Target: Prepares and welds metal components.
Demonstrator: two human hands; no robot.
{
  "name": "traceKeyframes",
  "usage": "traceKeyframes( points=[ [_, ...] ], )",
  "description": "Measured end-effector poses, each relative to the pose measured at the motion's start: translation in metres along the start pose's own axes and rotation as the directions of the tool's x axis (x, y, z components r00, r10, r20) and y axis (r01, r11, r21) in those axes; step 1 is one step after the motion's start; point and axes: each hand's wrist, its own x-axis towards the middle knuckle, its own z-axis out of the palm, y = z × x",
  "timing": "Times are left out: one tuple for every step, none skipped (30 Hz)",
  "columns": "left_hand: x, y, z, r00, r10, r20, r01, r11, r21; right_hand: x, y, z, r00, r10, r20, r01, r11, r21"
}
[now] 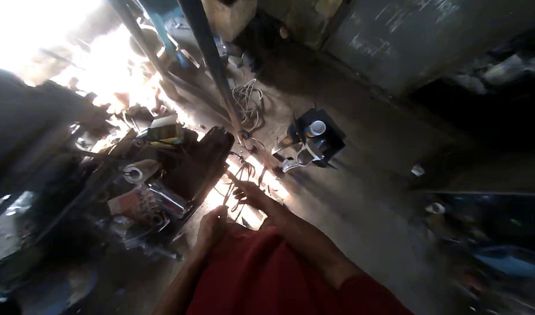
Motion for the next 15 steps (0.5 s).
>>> traceKeyframes(
  points=[
    [0.002, 0.0, -0.004, 0.999, -0.028, -0.016, 0.028, 0.999, 0.024, 0.008, 0.012, -0.002, 0.999, 0.047, -0.012, -0.047, 0.999, -0.016],
    [0.004, 0.0, -0.007, 0.998, -0.047, -0.029, 0.049, 0.997, 0.06, 0.014, 0.023, -0.004, 0.996, 0.082, -0.032, -0.084, 0.995, -0.06],
    [0.007, -0.001, -0.008, 0.997, -0.067, -0.033, 0.07, 0.993, 0.094, 0.017, 0.034, -0.006, 0.993, 0.106, -0.06, -0.114, 0.983, -0.144],
    [0.009, -0.006, -0.007, 0.996, -0.074, -0.048, 0.079, 0.99, 0.12, 0.023, 0.047, -0.007, 0.988, 0.118, -0.101, -0.14, 0.96, -0.244],
    [0.01, -0.01, -0.006, 0.996, -0.072, -0.057, 0.08, 0.987, 0.138, 0.027, 0.058, -0.007, 0.98, 0.124, -0.157, -0.17, 0.931, -0.323],
    [0.01, -0.012, -0.006, 0.997, -0.063, -0.055, 0.07, 0.987, 0.146, 0.03, 0.066, -0.005, 0.973, 0.121, -0.196, -0.19, 0.901, -0.391],
    [0.011, -0.011, -0.007, 0.998, -0.056, -0.029, 0.06, 0.986, 0.157, 0.033, 0.074, -0.006, 0.972, 0.141, -0.19, -0.212, 0.875, -0.435],
    [0.011, -0.01, -0.008, 0.998, -0.056, 0.011, 0.053, 0.982, 0.179, 0.035, 0.083, -0.008, 0.977, 0.165, -0.137, -0.209, 0.873, -0.44],
    [0.012, -0.01, -0.007, 0.997, -0.06, 0.045, 0.05, 0.977, 0.208, 0.035, 0.091, -0.01, 0.979, 0.191, -0.065, -0.201, 0.896, -0.396],
    [0.013, -0.01, -0.007, 0.995, -0.066, 0.071, 0.049, 0.974, 0.222, 0.03, 0.095, -0.01, 0.978, 0.208, 0.015, -0.193, 0.93, -0.313],
    [0.013, -0.01, -0.007, 0.993, -0.076, 0.093, 0.054, 0.975, 0.216, 0.024, 0.098, -0.011, 0.975, 0.204, 0.084, -0.18, 0.956, -0.233],
    [0.015, -0.011, -0.009, 0.99, -0.085, 0.116, 0.06, 0.977, 0.205, 0.018, 0.097, -0.011, 0.973, 0.191, 0.129, -0.163, 0.966, -0.2],
    [0.017, -0.012, -0.013, 0.984, -0.094, 0.149, 0.066, 0.981, 0.185, 0.013, 0.096, -0.012, 0.973, 0.179, 0.147, -0.146, 0.966, -0.214],
    [0.019, -0.013, -0.016, 0.978, -0.102, 0.184, 0.076, 0.987, 0.143, 0.008, 0.094, -0.014, 0.974, 0.172, 0.147, -0.132, 0.959, -0.251],
    [0.021, -0.016, -0.019, 0.971, -0.103, 0.214, 0.084, 0.992, 0.094, 0.003, 0.093, -0.016, 0.977, 0.159, 0.142, -0.113, 0.951, -0.288]
  ],
)
